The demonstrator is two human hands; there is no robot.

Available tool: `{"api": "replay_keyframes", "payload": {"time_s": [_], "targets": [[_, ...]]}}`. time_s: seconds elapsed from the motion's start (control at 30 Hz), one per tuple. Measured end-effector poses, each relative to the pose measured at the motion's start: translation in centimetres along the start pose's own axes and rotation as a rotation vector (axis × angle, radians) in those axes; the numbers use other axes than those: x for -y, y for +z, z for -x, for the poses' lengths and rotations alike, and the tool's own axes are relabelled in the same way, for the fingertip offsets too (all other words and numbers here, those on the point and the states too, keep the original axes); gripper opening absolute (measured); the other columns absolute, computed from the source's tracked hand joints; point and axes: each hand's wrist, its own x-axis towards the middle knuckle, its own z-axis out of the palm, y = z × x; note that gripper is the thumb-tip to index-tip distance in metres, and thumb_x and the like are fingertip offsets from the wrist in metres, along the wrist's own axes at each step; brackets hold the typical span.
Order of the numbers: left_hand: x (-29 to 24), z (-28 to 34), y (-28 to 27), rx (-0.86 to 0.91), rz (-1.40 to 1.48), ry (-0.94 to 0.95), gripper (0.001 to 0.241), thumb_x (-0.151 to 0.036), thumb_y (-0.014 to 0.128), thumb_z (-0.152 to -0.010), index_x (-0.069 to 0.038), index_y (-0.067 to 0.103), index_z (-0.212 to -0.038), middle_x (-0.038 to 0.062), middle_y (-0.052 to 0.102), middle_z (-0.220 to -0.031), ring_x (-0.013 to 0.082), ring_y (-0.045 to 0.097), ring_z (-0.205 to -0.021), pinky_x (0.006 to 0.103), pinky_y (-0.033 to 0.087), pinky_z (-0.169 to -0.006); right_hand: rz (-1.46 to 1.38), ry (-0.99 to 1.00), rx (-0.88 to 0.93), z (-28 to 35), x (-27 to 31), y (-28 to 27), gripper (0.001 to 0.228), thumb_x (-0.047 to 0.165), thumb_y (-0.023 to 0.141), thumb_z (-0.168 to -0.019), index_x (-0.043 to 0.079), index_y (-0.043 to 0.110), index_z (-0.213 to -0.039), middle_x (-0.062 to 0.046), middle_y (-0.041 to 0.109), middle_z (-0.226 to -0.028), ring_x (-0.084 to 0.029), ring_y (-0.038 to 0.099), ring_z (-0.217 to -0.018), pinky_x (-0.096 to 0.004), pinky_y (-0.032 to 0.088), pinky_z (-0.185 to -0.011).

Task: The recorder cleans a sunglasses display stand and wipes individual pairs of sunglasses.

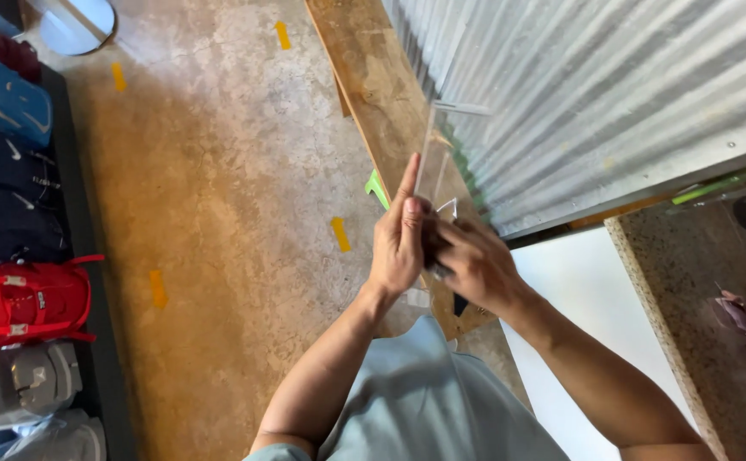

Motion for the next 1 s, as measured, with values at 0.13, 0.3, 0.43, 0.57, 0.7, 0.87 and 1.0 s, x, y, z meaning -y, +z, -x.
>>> {"api": "replay_keyframes", "payload": {"time_s": [0.13,0.3,0.43,0.57,0.7,0.87,1.0], "targets": [[-0.1,0.1,0.5,0.065,0.037,-0.076,0.056,-0.035,0.037,-0.116,-0.015,0.029,-0.168,-0.005,0.049,-0.083,0.0052,0.046,-0.074,0.0203,0.045,-0.07,0.216,0.106,-0.173,-2.2,-1.1,-1.6,0.049,0.002,0.077,-0.067,0.003,0.074,-0.115,-0.008,0.067,-0.136,-0.031,0.07,-0.102,-0.04,0.059,-0.083],[2.4,1.2,0.6,0.006,0.137,-0.183,0.06,-0.041,0.037,-0.114,-0.01,0.033,-0.165,-0.003,0.054,-0.087,0.0052,0.05,-0.072,0.0207,0.047,-0.065,0.194,0.105,-0.126,-0.1,-0.3,-0.5,0.044,0.008,0.08,-0.081,0.002,0.071,-0.124,-0.012,0.072,-0.129,-0.028,0.074,-0.098,-0.034,0.061,-0.074],[4.4,0.1,-1.3,-0.136,0.246,-0.257,0.056,-0.044,0.035,-0.113,-0.001,0.044,-0.147,-0.001,0.057,-0.092,0.0096,0.056,-0.07,0.0247,0.05,-0.061,-0.219,0.047,0.108,6.2,1.4,2.7,0.043,0.012,0.083,-0.073,0.005,0.073,-0.114,-0.014,0.074,-0.121,-0.026,0.074,-0.102,-0.035,0.062,-0.079],[3.2,0.0,-1.7,-0.202,0.449,-0.411,0.056,-0.047,0.037,-0.107,-0.004,0.045,-0.142,0.007,0.062,-0.1,0.0174,0.067,-0.079,0.0345,0.057,-0.065,-0.943,0.388,-0.441,6.0,3.1,2.2,0.033,0.006,0.063,-0.095,0.001,0.067,-0.127,-0.013,0.069,-0.133,-0.022,0.07,-0.116,-0.035,0.058,-0.101],[4.1,1.3,-0.1,-0.151,0.483,-0.585,0.064,-0.052,0.038,-0.105,-0.01,0.039,-0.152,0.015,0.063,-0.125,0.0223,0.064,-0.108,0.0418,0.054,-0.09,-0.772,0.538,-0.521,6.1,2.7,5.8,0.038,0.004,0.059,-0.102,-0.002,0.058,-0.14,-0.019,0.066,-0.137,-0.025,0.063,-0.124,-0.038,0.051,-0.106],[5.1,2.0,1.5,-0.081,0.479,-0.557,0.07,-0.051,0.042,-0.105,-0.014,0.028,-0.162,0.012,0.039,-0.157,0.0241,0.04,-0.14,0.0382,0.036,-0.112,-0.616,0.317,-0.332,2.3,6.4,2.6,0.055,0.005,0.052,-0.101,-0.007,0.039,-0.154,-0.027,0.036,-0.163,-0.041,0.023,-0.156,-0.047,0.02,-0.126],[2.1,1.2,1.2,-0.068,0.443,-0.391,0.071,-0.046,0.045,-0.105,-0.016,0.02,-0.165,0.008,0.021,-0.172,0.0227,0.023,-0.156,0.0378,0.024,-0.124,-0.225,0.321,-0.319,1.2,5.5,2.2,0.053,0.012,0.054,-0.105,-0.004,0.042,-0.154,-0.023,0.039,-0.165,-0.047,0.02,-0.161,-0.051,0.017,-0.133]]}}
